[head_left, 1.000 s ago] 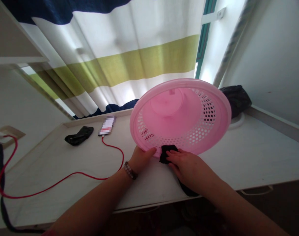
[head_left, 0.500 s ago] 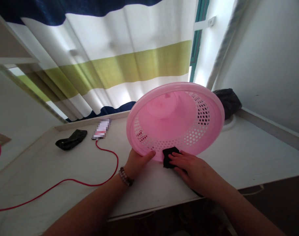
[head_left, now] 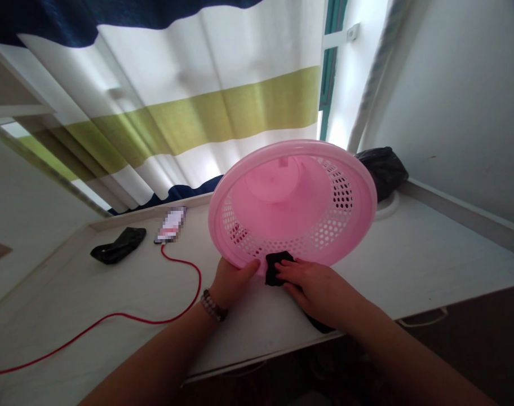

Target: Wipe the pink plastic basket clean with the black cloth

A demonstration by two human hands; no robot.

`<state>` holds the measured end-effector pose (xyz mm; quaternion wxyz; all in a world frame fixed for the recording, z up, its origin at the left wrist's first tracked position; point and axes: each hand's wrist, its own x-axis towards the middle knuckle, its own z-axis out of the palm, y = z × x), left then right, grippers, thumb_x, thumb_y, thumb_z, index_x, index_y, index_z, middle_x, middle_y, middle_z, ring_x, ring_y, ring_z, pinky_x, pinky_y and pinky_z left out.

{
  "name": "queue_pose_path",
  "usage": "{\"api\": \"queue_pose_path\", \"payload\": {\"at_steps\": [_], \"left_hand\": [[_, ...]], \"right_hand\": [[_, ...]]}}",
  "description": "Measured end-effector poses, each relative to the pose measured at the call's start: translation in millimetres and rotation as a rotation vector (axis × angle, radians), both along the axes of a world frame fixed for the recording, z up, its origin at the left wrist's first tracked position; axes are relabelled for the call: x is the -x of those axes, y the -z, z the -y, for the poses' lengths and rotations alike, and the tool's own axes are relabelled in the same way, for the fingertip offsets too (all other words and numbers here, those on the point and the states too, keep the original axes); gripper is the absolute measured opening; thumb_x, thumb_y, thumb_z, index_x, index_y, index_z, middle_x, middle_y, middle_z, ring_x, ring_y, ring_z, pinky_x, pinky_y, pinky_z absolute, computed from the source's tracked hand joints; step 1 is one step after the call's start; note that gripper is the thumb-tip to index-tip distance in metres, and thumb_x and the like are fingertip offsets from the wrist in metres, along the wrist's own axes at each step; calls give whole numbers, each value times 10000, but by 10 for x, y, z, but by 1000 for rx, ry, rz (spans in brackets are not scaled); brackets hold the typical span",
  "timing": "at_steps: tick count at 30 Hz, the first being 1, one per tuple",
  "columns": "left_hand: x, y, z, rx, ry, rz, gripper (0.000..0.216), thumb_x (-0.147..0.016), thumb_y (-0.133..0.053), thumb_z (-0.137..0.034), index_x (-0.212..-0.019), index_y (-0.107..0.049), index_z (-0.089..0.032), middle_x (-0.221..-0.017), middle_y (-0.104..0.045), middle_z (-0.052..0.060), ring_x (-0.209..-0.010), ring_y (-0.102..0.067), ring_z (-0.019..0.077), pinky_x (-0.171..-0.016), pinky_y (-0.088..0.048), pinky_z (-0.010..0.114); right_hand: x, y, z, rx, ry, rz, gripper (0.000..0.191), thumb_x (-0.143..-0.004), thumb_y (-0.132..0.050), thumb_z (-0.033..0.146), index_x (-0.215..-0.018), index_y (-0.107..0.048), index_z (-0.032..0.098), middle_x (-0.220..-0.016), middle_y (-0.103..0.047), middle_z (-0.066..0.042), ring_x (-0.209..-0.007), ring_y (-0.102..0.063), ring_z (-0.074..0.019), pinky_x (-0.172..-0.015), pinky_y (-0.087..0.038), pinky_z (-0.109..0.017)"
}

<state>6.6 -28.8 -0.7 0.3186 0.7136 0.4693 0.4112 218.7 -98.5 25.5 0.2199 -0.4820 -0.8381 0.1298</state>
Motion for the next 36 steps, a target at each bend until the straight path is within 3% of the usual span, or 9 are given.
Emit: {"api": "queue_pose_path", "payload": {"at_steps": [7, 11, 15, 25, 30, 36], "left_hand": [[28, -32, -8, -98, 28, 2, 632, -713, -688, -288, -1296, -473, -175, -1333, -515, 104, -1257, -461, 259, -1111, -313, 472], [12, -9, 9, -20, 51, 44, 615, -731, -681, -314, -1292, -476, -166, -1312, -535, 109, -1227, -494, 245, -1093, -349, 452], [-16, 28, 23, 68, 67, 72, 571, -744, -669, -335, -1264, -508, -165, -1263, -577, 104, -1188, -530, 234, -1086, -361, 441], [-19, 5, 16, 54, -32, 108, 493, -735, -656, -277, -1203, -564, -152, -1259, -584, 93, -1162, -550, 237, -1076, -374, 423], [45, -8, -17, 36, -47, 143, 608, -706, -687, -264, -1274, -501, -153, -1243, -591, 112, -1138, -564, 262, -1038, -409, 465], [50, -1, -16, -11, -27, 135, 495, -707, -687, -256, -1177, -576, -148, -1244, -590, 105, -1163, -545, 257, -1065, -383, 449]], "right_hand": [[-181, 32, 83, 23, 66, 88, 364, -867, -485, 221, -1208, -607, 186, -1245, -600, -31, -1187, -520, -211, -1053, -381, -403], [-191, 36, 50, 24, 9, 50, 335, -876, -473, 216, -1173, -628, 204, -1251, -597, -14, -1173, -531, -183, -1073, -358, -377], [-146, 45, 9, 25, -27, -5, 333, -878, -468, 208, -1171, -626, 222, -1252, -597, -10, -1173, -532, -171, -1082, -342, -369], [142, 106, 13, -63, 53, -6, 321, -861, -484, 201, -1135, -649, 172, -1222, -617, -53, -1127, -566, -203, -998, -430, -369], [-32, 97, 54, -78, 101, 94, 306, -865, -474, 190, -1101, -668, 165, -1181, -640, -69, -1109, -578, -218, -1012, -413, -406], [-169, 81, 16, -122, 177, 166, 307, -869, -447, 160, -1083, -666, 140, -1171, -643, -94, -1121, -562, -237, -1022, -385, -415]]}}
